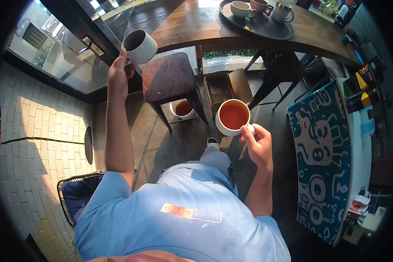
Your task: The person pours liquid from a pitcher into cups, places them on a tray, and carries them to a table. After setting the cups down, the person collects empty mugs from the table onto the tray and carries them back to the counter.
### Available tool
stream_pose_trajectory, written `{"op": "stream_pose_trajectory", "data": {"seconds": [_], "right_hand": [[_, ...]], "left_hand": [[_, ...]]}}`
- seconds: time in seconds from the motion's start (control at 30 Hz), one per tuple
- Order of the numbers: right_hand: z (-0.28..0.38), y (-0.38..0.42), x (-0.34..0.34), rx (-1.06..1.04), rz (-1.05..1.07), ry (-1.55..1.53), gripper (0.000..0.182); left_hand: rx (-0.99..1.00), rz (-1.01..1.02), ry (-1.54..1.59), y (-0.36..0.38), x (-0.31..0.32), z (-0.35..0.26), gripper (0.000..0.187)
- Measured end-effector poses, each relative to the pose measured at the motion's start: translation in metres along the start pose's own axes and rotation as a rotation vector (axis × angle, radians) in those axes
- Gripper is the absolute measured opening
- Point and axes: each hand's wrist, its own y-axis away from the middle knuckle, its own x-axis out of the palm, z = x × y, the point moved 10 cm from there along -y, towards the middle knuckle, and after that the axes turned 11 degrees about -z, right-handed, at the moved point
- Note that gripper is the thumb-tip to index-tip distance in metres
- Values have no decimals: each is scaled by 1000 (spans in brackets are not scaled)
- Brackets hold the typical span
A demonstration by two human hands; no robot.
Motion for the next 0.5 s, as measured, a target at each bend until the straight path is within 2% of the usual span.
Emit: {"op": "stream_pose_trajectory", "data": {"seconds": [0.23,0.5], "right_hand": [[18,-101,-7,-9,136,55,18],[-8,-142,-3,57,197,2,19]], "left_hand": [[-51,-102,-51,-55,50,21,38],[-110,-140,-117,-76,70,43,37]]}}
